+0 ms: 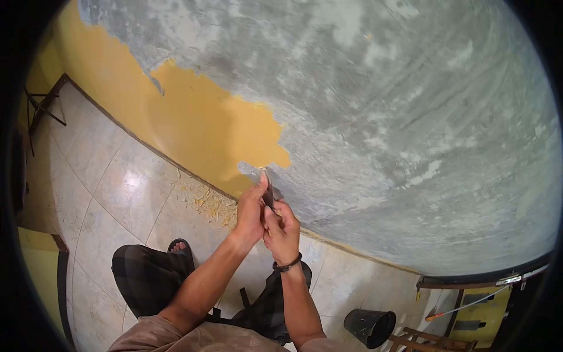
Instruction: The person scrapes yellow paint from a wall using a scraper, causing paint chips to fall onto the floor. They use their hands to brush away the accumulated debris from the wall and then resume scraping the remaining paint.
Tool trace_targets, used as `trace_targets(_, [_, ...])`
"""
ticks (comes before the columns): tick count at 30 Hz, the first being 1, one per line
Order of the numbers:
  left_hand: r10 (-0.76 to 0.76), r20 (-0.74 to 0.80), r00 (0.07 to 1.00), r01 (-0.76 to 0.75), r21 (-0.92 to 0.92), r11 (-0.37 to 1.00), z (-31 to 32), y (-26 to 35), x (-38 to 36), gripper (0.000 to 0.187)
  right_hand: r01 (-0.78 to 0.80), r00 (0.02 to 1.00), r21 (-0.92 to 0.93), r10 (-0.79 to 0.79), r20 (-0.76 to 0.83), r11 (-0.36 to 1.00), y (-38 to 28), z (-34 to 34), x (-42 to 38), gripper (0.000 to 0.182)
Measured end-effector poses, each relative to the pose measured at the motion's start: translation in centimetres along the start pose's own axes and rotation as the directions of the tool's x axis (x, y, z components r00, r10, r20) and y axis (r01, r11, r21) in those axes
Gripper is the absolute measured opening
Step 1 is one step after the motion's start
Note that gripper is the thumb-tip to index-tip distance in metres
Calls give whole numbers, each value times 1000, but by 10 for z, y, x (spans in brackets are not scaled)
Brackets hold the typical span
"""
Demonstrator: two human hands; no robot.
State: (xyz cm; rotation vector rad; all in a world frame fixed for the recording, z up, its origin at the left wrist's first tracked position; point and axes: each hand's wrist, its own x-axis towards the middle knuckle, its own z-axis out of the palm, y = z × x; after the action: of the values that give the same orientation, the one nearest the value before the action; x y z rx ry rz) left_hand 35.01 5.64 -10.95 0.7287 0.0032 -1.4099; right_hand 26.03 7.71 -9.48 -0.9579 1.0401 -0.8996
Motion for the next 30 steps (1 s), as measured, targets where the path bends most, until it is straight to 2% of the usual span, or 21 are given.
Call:
trace_targets(2, [-53, 16, 998, 52, 36, 998, 0, -3, -3, 38, 5, 1000, 17, -5, -16, 1000, 2, -6, -2, 18])
trace_targets(4, [-84, 50, 995, 86, -47, 995, -7, -12, 0, 36, 111, 994, -105, -110, 15, 988, 2, -6, -8, 18])
trace_targets(6, [-21, 66, 998, 21, 3, 1000, -6, -9, 8, 36, 107, 993, -52, -105, 52, 993, -1, 6, 5, 17])
trace_targets(8, [-58, 40, 998, 58, -7, 998, -11, -3, 13, 35, 52, 998, 33, -53, 41, 998, 1, 3, 5, 16])
trace_targets(10, [-32, 49, 998, 34, -39, 999, -11, -6, 13, 35, 56, 998, -27, -55, 18, 998, 5, 0, 7, 18])
trace_targets(12, [-126, 53, 991, 128, -50, 990, -14, -7, 6, 34, 128, 992, -117, -126, 30, 985, 0, 4, -5, 17])
trace_targets(16, [-51, 34, 998, 51, -13, 999, -7, 6, 9, 34, 118, 992, -5, -118, 41, 993, 6, 11, 8, 12])
trace_targets(17, [-54, 17, 998, 53, 52, 997, -1, 18, -3, 37, 145, 989, -124, -142, 39, 982, 8, 10, 8, 12])
trace_targets(18, [-48, 15, 999, 47, 45, 998, -2, 20, 2, 37, 146, 989, -129, -141, 46, 981, 6, 9, 13, 12])
trace_targets(19, [-45, 31, 999, 44, 38, 998, -7, 15, 1, 37, 207, 978, -273, -192, 83, 939, 8, 5, 10, 14])
trace_targets(21, [-34, 41, 999, 34, 1, 999, -6, 7, 3, 37, 315, 949, -535, -267, 169, 784, 9, -4, 10, 23])
trace_targets(22, [-32, 46, 998, 33, -7, 999, -3, 3, 1, 37, 319, 948, -542, -269, 172, 778, 6, -6, 7, 23])
trace_targets(24, [-37, -23, 999, 38, 48, 998, 0, 2, -5, 38, 162, 982, -396, -107, 158, 904, -1, -1, -2, 16])
trace_targets(25, [-72, 58, 996, 68, 60, 996, -11, -4, 1, 38, 57, 985, -268, -11, 171, 962, -10, 1, -8, 17])
trace_targets(26, [-63, 56, 996, 60, 56, 997, -9, 0, -1, 38, 60, 984, -270, -11, 180, 961, -7, 0, -5, 17])
trace_targets(28, [-152, 81, 985, 157, -62, 986, 0, 5, -7, 41, 260, 962, -431, -195, 188, 864, 5, -6, 3, 19])
trace_targets(30, [-182, 91, 979, 187, -43, 981, -7, 9, -6, 43, 255, 964, -460, -188, 186, 851, 6, -3, 9, 19])
